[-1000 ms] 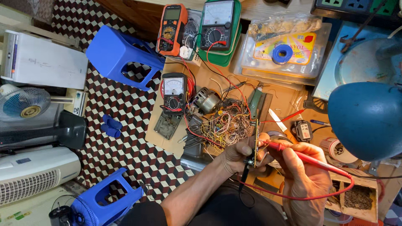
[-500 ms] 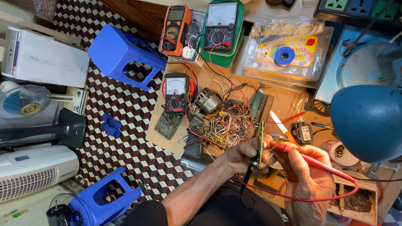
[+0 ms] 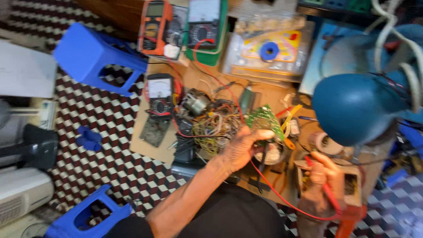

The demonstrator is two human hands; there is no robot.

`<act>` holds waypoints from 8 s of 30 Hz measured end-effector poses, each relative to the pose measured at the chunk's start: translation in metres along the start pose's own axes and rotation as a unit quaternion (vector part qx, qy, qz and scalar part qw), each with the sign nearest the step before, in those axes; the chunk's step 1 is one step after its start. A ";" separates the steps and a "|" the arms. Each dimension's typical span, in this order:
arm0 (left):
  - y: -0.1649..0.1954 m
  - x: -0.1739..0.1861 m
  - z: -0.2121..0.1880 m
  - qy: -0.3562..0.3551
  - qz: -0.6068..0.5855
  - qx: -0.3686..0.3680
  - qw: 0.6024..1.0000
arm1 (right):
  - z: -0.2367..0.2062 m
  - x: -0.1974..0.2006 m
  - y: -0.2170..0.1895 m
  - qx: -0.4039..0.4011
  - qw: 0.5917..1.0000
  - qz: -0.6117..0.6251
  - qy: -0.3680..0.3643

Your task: The person holds a green circuit board and uses multimeter probes to test various points on the board. They flip the board over to inspect both sides and continue probing different areas. The person also handles a bundle of wires on the workbench.

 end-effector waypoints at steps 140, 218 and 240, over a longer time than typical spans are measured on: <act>-0.018 -0.061 0.008 0.000 0.349 -0.088 0.933 | 0.051 -0.009 0.046 -0.235 0.909 0.262 -0.221; 0.014 -0.131 -0.068 -0.217 0.678 -0.493 0.500 | 0.013 0.075 0.009 0.438 0.885 -0.147 -0.050; 0.003 -0.130 -0.072 -0.235 0.678 -0.461 0.521 | 0.023 0.077 0.010 0.374 0.915 -0.086 -0.127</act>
Point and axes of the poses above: each hand's wrist, its own z-axis towards the middle knuckle, its own x-axis out of the back of the hand, y = z × x, the point moved 4 cm from there along z, towards the middle knuckle, and after that the axes turned 8 degrees about -z, right-handed, at the moved point
